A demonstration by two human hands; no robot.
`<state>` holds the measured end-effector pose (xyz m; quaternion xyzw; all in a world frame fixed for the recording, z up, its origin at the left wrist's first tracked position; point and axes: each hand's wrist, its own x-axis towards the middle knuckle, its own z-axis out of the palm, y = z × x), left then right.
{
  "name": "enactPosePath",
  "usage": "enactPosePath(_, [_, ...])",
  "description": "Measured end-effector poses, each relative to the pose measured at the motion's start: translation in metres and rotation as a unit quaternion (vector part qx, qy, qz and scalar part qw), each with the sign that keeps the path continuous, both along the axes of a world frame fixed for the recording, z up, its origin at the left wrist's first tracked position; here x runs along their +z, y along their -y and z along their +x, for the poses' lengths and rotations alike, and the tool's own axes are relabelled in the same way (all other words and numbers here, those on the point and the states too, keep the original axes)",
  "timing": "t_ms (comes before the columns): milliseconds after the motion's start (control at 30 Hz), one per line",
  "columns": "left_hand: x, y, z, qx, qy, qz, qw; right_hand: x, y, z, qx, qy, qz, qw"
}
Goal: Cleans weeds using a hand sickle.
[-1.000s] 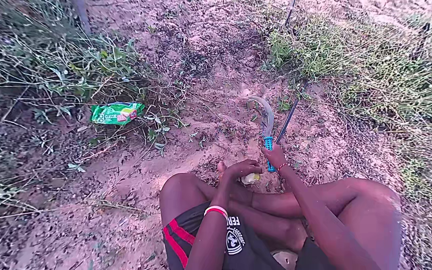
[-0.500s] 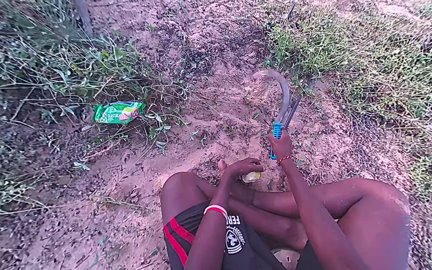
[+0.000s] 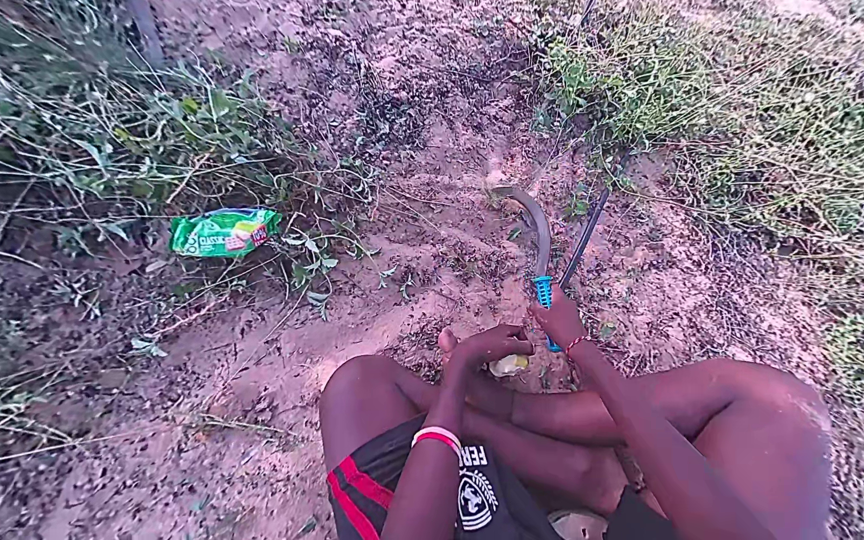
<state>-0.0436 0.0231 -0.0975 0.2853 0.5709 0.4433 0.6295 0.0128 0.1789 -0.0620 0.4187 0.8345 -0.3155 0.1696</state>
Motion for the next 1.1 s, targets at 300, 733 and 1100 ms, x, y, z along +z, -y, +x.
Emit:
enactPosePath(300, [-0.004, -0.001, 0.0, 0.008, 0.019, -0.008, 1.0, 0.021, -0.033, -0.033, -0.094, -0.232, 0.075, 0.965])
enactPosePath(733, [-0.006, -0.001, -0.001, -0.022, 0.017, 0.007, 1.0, 0.01, -0.018, 0.003, -0.054, -0.013, -0.101, 0.993])
enactPosePath(1100, [0.007, 0.002, 0.003, 0.002, 0.005, 0.011, 1.0, 0.04, 0.031, 0.027, -0.11, -0.064, -0.119, 0.985])
